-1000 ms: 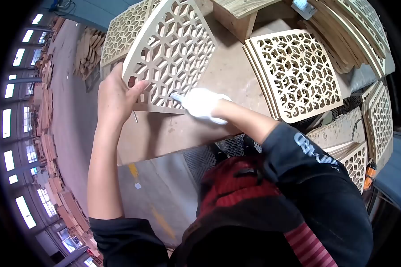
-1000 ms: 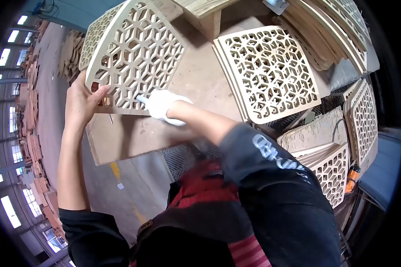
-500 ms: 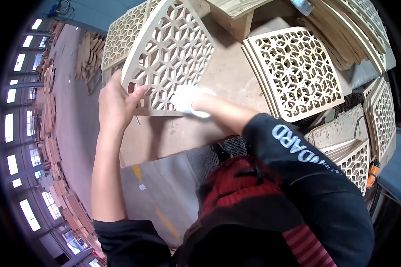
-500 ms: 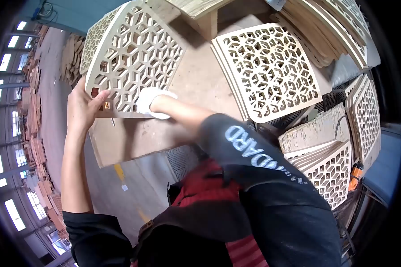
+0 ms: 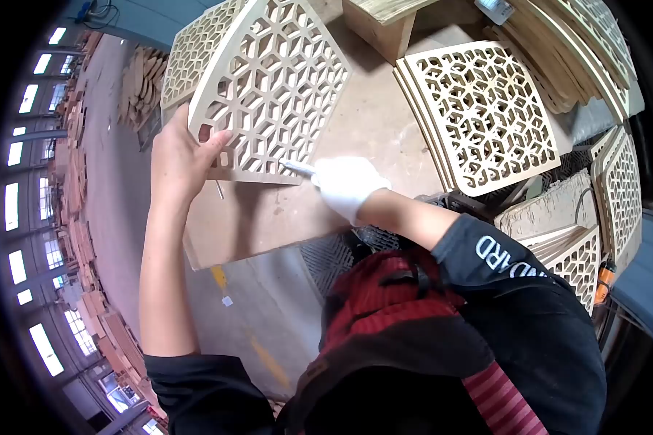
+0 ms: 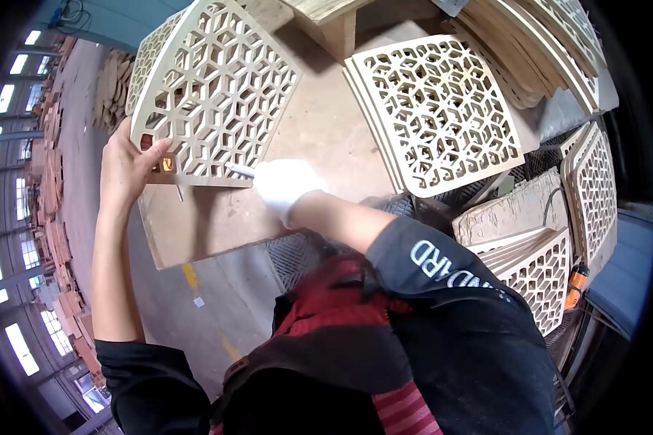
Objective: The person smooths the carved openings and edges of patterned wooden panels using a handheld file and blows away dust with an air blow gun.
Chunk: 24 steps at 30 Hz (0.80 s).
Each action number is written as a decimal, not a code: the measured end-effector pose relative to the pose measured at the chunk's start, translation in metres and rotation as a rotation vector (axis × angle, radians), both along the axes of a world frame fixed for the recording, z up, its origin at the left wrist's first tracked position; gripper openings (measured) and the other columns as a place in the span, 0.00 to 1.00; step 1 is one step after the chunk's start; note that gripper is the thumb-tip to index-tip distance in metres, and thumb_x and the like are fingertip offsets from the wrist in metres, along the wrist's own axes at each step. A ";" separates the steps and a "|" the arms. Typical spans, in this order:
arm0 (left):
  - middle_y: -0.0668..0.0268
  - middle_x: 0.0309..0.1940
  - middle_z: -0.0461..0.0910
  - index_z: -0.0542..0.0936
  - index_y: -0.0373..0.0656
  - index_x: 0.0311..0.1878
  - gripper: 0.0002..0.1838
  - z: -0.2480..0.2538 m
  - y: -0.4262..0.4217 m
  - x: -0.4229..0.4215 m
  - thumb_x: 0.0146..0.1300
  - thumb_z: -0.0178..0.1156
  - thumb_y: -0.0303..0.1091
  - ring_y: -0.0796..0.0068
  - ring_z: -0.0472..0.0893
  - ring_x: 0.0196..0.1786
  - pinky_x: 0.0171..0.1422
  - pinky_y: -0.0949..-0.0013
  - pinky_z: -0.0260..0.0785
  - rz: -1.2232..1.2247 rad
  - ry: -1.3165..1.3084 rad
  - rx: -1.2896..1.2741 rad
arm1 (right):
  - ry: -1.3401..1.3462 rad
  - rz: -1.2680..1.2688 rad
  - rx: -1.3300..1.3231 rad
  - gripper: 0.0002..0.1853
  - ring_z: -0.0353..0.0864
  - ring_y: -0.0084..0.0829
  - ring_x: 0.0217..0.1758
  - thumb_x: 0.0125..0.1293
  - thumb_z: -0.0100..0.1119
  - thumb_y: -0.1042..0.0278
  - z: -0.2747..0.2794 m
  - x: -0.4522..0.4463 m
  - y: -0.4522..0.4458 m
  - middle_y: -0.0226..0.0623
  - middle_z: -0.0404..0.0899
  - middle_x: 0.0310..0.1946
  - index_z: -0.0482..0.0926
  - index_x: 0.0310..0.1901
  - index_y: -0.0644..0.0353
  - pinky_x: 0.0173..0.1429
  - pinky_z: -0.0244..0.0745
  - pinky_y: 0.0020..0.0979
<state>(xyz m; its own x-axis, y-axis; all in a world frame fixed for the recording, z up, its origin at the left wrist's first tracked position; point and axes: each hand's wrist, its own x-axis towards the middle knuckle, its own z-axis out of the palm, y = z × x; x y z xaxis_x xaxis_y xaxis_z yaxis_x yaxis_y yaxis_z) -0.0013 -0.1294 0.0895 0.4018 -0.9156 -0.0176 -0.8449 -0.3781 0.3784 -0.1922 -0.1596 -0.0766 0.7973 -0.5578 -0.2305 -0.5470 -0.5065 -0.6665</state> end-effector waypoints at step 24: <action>0.57 0.29 0.84 0.79 0.38 0.47 0.18 0.003 0.004 -0.016 0.54 0.71 0.30 0.67 0.84 0.30 0.40 0.65 0.74 0.033 -0.008 -0.045 | -0.015 -0.077 0.829 0.25 0.71 0.32 0.17 0.73 0.44 0.48 -0.004 0.053 -0.028 0.36 0.75 0.19 0.79 0.28 0.59 0.22 0.68 0.37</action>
<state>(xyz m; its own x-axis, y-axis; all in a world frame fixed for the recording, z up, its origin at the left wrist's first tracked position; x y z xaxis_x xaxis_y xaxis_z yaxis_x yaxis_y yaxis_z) -0.0168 -0.1254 0.0926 0.4319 -0.9016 0.0262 -0.8353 -0.3888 0.3887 -0.1396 -0.1877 -0.0810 0.7704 -0.2648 -0.5800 -0.5480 0.1898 -0.8146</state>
